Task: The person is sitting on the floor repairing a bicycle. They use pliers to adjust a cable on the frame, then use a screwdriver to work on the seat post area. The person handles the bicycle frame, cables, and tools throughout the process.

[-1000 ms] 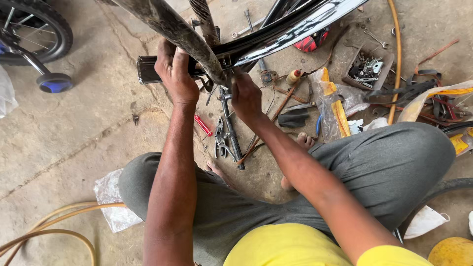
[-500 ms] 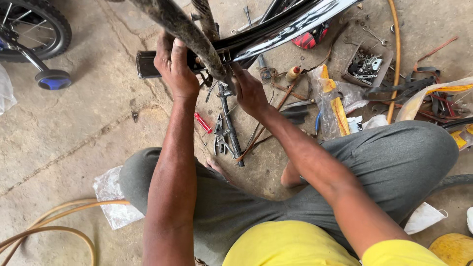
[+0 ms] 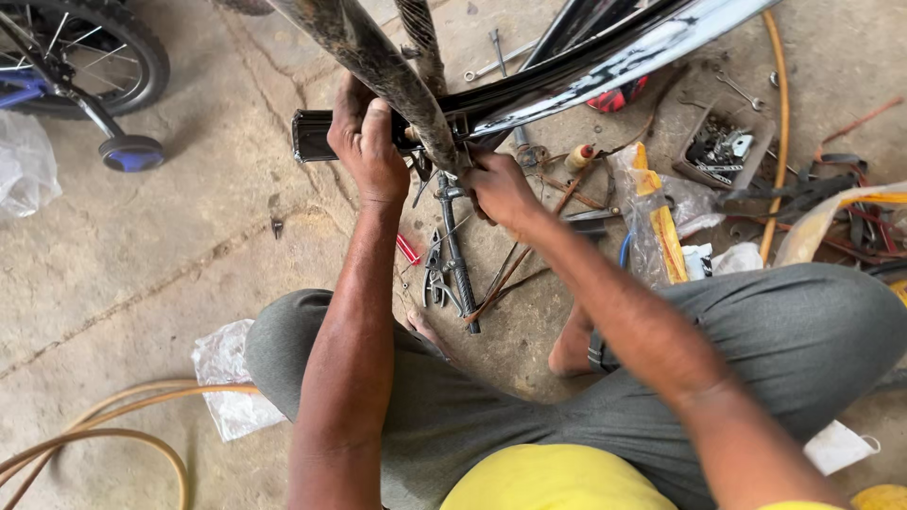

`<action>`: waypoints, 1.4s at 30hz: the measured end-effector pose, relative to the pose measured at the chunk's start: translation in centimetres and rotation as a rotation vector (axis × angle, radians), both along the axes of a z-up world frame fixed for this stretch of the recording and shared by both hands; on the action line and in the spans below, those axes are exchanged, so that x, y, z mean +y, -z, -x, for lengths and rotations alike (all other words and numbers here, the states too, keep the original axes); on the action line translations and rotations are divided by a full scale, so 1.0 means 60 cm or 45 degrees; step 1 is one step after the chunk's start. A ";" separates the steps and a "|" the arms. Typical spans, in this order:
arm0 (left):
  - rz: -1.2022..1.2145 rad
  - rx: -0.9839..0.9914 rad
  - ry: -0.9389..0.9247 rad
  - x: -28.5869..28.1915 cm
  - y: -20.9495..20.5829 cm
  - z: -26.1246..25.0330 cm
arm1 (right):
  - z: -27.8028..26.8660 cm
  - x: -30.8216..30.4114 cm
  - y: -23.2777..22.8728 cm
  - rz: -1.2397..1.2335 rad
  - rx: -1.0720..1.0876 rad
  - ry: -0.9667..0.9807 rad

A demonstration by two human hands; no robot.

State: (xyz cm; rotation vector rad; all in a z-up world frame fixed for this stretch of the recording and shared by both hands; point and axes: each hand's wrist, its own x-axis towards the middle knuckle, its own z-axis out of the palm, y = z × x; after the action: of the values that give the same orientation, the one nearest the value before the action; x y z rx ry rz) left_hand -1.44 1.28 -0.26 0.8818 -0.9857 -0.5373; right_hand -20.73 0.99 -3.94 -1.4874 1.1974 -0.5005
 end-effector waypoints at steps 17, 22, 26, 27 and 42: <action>-0.224 -0.037 0.122 0.020 -0.082 0.001 | -0.008 -0.027 0.160 1.497 0.196 0.318; -0.234 -0.005 0.117 0.014 -0.068 0.001 | -0.010 -0.038 0.172 1.484 0.221 0.297; -0.131 0.053 0.126 0.009 -0.047 -0.001 | -0.018 -0.033 0.164 1.444 0.246 0.241; -0.088 0.068 0.131 0.010 -0.039 0.000 | -0.016 -0.023 0.163 1.353 0.218 0.239; -0.091 -0.033 0.004 -0.010 -0.005 -0.007 | -0.022 0.003 0.074 1.004 0.077 0.283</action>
State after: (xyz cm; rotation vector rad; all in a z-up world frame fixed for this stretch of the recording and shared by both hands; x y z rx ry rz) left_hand -1.01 0.68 0.03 0.9527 -0.9966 -0.5680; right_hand -19.40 1.19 -8.38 -2.0373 1.2867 -1.1825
